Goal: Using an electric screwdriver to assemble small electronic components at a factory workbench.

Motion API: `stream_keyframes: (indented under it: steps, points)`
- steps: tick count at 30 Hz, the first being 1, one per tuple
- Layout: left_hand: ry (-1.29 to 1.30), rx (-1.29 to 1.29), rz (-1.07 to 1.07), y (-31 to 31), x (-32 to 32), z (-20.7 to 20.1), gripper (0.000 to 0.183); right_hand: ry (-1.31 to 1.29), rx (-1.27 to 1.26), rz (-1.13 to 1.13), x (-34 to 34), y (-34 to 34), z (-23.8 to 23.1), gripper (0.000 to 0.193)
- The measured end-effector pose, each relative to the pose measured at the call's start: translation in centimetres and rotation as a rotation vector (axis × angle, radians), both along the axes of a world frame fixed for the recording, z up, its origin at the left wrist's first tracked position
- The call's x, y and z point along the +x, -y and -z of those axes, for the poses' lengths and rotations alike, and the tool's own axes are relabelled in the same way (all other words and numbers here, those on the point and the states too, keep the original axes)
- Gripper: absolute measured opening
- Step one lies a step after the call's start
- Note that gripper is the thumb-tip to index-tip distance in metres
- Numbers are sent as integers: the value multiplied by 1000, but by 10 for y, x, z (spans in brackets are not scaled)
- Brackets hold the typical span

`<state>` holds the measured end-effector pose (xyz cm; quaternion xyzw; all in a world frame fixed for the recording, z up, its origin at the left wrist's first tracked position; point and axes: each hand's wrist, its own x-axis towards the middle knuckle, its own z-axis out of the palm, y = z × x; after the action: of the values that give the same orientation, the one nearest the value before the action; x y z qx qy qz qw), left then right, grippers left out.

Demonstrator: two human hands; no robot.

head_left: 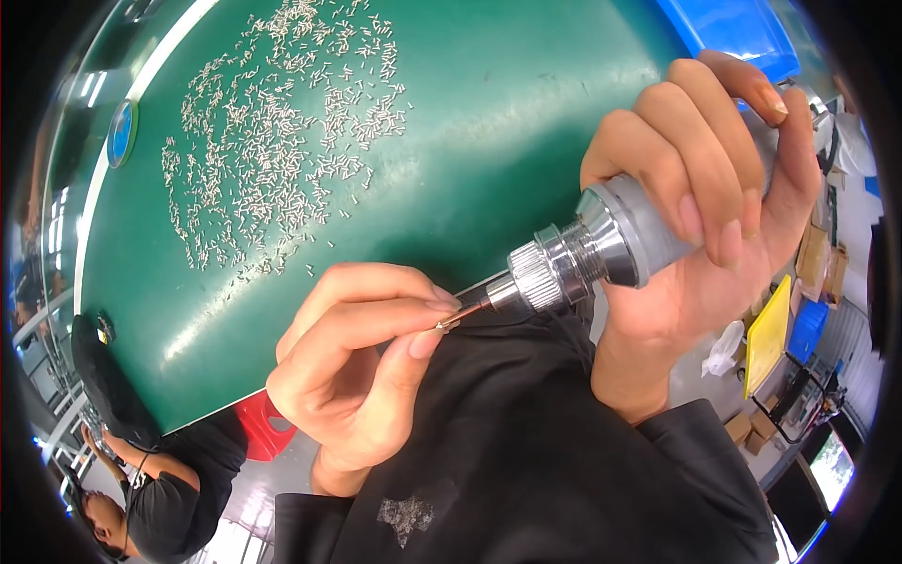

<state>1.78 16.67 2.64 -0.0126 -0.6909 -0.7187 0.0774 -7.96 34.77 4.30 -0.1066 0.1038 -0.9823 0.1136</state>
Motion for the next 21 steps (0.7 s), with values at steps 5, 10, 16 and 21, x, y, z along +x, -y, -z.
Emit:
stream_keyframes:
  steps: [5, 10, 16, 21]
  points:
    - [-8, -137, -31, 4, 0, -2, 14, -16, 26, -1, 0, 6, 3, 21]
    - [-141, -434, -60, 1, -2, -4, 23, -65, 130, 13, -2, -1, 5, 24]
    - [-344, -630, -81, -7, -6, -2, 27, -66, 149, 5, 2, -6, 6, 24]
    - [-354, -662, -33, -8, -9, -1, 29, 40, 100, 62, 5, -2, 6, 21]
